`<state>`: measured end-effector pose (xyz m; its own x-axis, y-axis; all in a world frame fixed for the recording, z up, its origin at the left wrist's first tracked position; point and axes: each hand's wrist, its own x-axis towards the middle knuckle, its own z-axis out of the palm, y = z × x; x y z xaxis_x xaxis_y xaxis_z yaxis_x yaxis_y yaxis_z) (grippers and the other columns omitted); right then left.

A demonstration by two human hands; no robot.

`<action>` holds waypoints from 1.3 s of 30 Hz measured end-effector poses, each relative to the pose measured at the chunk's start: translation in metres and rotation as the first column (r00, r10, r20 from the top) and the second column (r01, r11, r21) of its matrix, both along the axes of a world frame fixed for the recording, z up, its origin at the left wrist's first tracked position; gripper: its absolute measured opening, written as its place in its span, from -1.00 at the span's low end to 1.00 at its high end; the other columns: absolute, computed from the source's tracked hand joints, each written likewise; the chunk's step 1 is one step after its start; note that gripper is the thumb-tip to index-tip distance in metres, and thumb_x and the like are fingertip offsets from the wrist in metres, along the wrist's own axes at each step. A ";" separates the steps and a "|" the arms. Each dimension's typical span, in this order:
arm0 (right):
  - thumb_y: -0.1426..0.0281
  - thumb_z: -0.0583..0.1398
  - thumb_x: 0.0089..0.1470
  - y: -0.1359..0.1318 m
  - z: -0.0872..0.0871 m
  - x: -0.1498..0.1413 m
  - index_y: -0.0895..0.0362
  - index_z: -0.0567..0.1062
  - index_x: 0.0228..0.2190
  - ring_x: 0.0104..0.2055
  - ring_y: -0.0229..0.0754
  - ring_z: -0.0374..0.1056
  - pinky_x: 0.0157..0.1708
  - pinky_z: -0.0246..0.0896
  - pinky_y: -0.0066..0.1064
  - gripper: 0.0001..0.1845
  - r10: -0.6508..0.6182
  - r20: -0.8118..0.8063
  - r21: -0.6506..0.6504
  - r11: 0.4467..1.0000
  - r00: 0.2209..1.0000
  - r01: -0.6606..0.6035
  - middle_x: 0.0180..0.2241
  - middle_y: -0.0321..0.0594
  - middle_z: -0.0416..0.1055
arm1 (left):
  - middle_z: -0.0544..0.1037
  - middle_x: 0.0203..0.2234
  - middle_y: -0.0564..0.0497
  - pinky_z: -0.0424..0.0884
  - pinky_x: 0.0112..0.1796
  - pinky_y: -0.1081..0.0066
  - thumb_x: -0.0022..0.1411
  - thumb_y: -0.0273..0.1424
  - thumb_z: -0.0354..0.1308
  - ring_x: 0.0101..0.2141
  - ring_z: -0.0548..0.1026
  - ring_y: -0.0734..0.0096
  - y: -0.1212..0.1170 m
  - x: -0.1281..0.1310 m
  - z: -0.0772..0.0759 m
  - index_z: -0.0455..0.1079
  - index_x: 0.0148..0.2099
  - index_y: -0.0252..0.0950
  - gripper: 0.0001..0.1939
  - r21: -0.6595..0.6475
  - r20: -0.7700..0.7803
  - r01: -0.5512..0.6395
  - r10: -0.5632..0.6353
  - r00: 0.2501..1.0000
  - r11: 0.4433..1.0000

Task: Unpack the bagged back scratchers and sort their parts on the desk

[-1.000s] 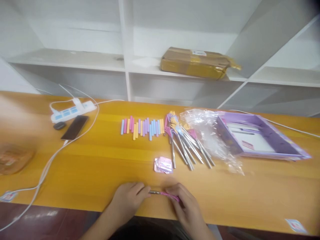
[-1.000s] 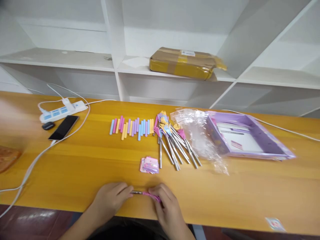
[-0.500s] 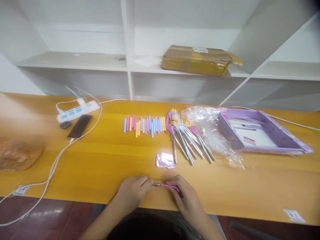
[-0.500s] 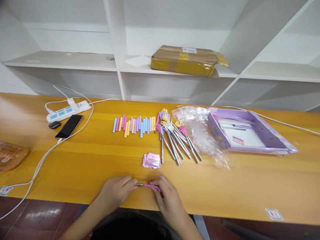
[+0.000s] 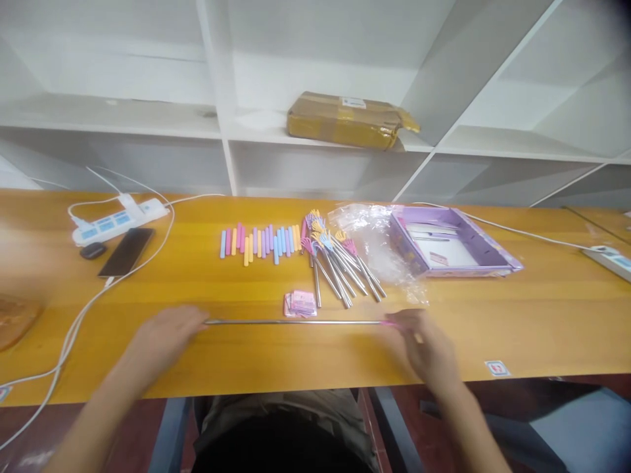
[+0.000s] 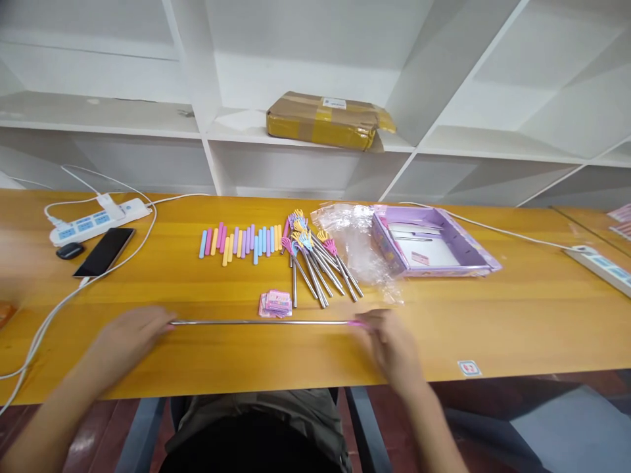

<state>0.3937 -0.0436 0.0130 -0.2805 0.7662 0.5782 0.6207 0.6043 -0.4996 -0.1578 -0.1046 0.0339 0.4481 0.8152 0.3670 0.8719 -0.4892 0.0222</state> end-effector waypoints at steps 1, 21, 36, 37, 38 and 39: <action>0.32 0.24 0.39 0.004 -0.001 0.025 -0.04 0.64 -0.19 -0.17 0.05 0.58 -0.15 0.49 -0.10 -0.86 -0.097 0.013 0.023 0.995 0.995 0.097 -0.24 -0.10 0.65 | 0.66 -0.25 -0.06 0.47 -0.15 0.24 0.63 -0.20 -0.05 -0.22 0.59 0.16 0.002 -0.019 0.001 0.58 -0.08 -0.19 -0.61 -0.023 -0.024 -0.036 0.035 0.999 0.999; -0.20 0.29 0.19 0.005 -0.064 0.114 0.08 0.53 -0.11 -0.33 -0.12 0.49 -0.19 0.46 -0.22 -0.40 -0.580 -0.301 -0.501 0.772 0.757 0.392 -0.34 -0.22 0.54 | 0.65 -0.31 0.07 0.42 -0.15 0.26 0.59 -0.11 0.07 -0.30 0.55 0.24 0.023 -0.009 0.004 0.53 -0.12 -0.14 -0.69 -0.117 0.125 0.119 -0.104 0.987 0.986; -0.10 0.35 0.15 0.000 -0.057 0.097 0.08 0.61 -0.11 -0.49 -0.18 0.37 -0.45 0.38 -0.32 -0.47 -0.567 -0.259 -0.605 0.726 0.782 0.327 -0.45 -0.26 0.50 | 0.68 -0.13 0.09 0.53 -0.10 0.46 0.59 -0.23 0.07 -0.16 0.65 0.37 -0.012 -0.037 -0.013 0.56 0.18 -0.03 -0.72 -0.200 0.264 0.010 0.044 0.964 0.980; -0.09 0.38 0.12 0.000 -0.057 0.097 0.08 0.62 -0.12 -0.48 -0.17 0.38 -0.45 0.41 -0.32 -0.47 -0.576 -0.271 -0.613 0.721 0.771 0.322 -0.43 -0.24 0.53 | 0.68 -0.14 0.09 0.54 -0.11 0.46 0.59 -0.24 0.07 -0.16 0.65 0.37 -0.015 -0.038 -0.013 0.56 0.18 -0.03 -0.72 -0.203 0.276 0.008 0.049 0.960 0.979; -0.08 0.40 0.09 0.000 -0.057 0.098 0.07 0.62 -0.13 -0.46 -0.16 0.41 -0.44 0.44 -0.32 -0.47 -0.584 -0.285 -0.620 0.717 0.760 0.319 -0.39 -0.22 0.57 | 0.68 -0.14 0.09 0.54 -0.12 0.46 0.59 -0.26 0.06 -0.16 0.65 0.37 -0.016 -0.039 -0.012 0.56 0.17 -0.03 -0.72 -0.210 0.287 0.010 0.051 0.957 0.978; -0.07 0.42 0.06 0.000 -0.057 0.098 0.06 0.62 -0.14 -0.43 -0.15 0.45 -0.41 0.48 -0.31 -0.48 -0.591 -0.301 -0.625 0.715 0.748 0.314 -0.35 -0.20 0.60 | 0.68 -0.14 0.08 0.54 -0.12 0.46 0.59 -0.27 0.06 -0.16 0.65 0.37 -0.017 -0.040 -0.012 0.56 0.16 -0.04 -0.72 -0.223 0.295 0.015 0.053 0.954 0.975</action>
